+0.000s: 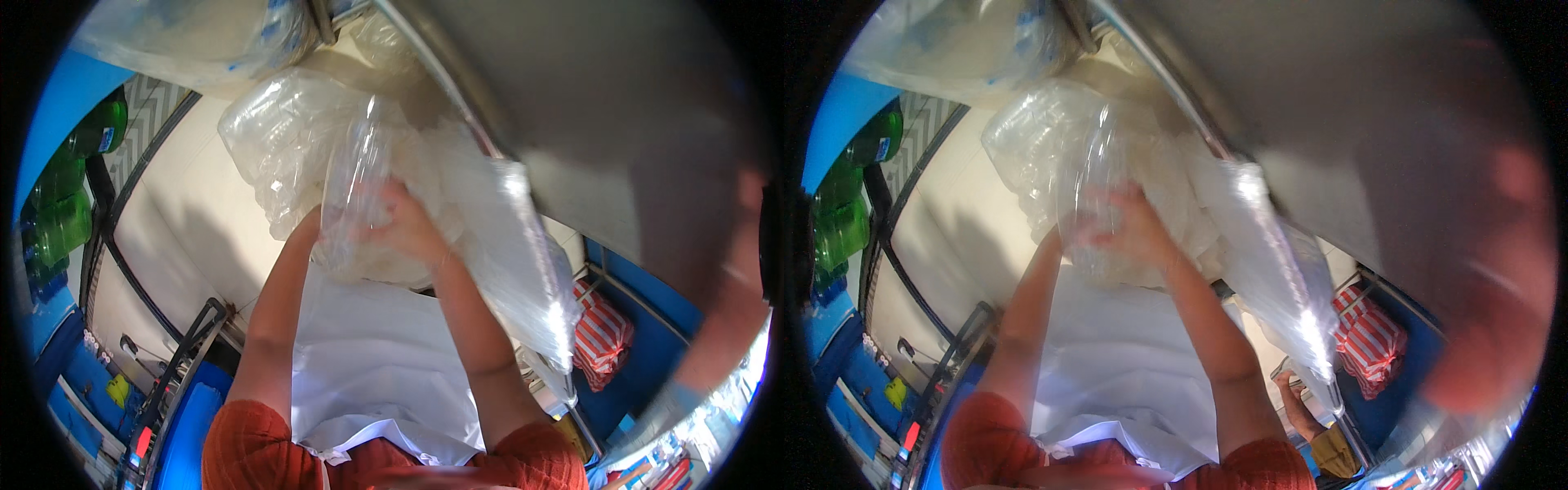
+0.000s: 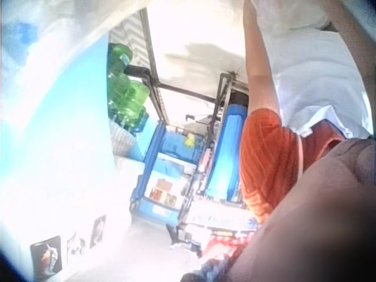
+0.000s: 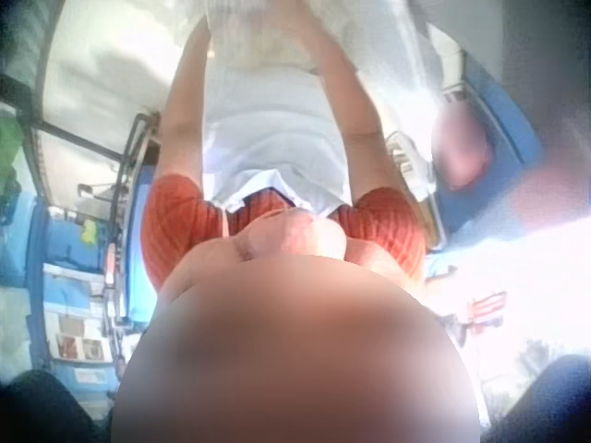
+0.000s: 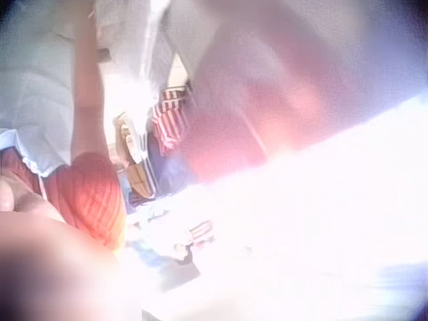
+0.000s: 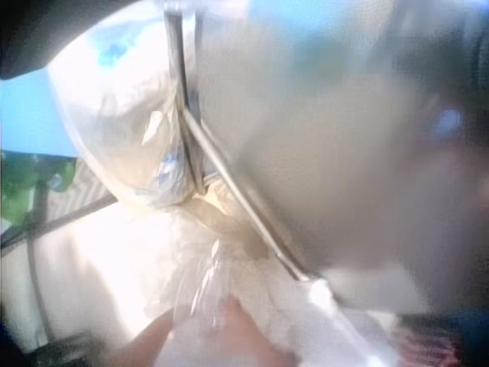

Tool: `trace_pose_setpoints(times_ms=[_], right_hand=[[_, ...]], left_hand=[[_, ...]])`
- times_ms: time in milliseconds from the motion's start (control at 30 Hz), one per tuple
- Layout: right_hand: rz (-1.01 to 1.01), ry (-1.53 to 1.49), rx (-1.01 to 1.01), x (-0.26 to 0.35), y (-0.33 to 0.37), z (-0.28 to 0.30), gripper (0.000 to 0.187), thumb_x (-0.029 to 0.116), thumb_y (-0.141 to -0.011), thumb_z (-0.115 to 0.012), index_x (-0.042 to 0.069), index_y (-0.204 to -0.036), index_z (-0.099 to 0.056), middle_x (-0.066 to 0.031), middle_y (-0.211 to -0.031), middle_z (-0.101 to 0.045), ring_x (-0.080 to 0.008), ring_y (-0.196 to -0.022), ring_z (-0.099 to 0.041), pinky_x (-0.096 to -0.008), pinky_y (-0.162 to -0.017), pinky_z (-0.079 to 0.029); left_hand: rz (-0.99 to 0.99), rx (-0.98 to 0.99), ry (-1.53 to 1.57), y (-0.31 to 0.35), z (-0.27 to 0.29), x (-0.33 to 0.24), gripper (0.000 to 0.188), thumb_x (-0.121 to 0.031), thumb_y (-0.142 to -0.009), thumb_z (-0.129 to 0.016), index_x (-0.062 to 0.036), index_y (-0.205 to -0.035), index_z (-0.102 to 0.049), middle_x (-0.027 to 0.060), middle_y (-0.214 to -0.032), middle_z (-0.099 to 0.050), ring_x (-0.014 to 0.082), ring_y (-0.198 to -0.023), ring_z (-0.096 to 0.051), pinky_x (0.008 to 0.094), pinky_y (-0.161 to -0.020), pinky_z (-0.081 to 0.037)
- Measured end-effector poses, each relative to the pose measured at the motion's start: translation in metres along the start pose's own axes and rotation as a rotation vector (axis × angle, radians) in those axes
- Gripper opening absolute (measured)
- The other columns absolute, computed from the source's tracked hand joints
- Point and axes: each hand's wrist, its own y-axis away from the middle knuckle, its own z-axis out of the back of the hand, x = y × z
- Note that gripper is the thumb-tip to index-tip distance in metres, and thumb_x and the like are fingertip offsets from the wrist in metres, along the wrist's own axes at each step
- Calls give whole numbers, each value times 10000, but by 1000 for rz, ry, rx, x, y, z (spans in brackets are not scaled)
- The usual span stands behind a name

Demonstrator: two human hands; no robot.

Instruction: The person repeatedly picks empty plastic bottles from a tray, retrieves white caps from a bag, and screws the caps onto the bottles. Capped bottles are placed back on the tray. The process is repeated continuously throughout the clip.

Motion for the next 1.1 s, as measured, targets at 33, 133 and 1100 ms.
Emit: trace_pose_setpoints(times_ms=[33, 133, 1100], right_hand=[[152, 292, -53, 11, 35, -10, 742, 315, -625, -867, 151, -1290, -583, -204, -1474, -337, -380, -1390, -274, -430, -1123, -284], [114, 280, -10, 69, 131, -29, 795, 311, -603, -878, 163, -1317, -563, -209, -1509, -275, -386, -1423, -203, -457, -1146, -243], [100, 722, -1754, 203, 679, 255, 542, -86, -807, -586, 249, -1231, -637, -256, -1397, -346, -396, -1274, -435, -417, -1032, -410]], left_hand=[[-63, 30, 22, 27, 3, 3, 463, -355, -782, -681, -54, -1133, -675, 124, -1124, -663, 242, -1009, -620, 402, -804, -498], [51, -41, 186, 153, 12, -3, 469, -370, -756, -671, -60, -1108, -672, 89, -1107, -657, 251, -1012, -593, 448, -750, -502], [-1537, -449, -539, 515, -389, -473, 393, -163, -710, -749, -86, -1078, -633, 191, -1326, -447, 378, -1234, -445, 487, -1018, -382]])
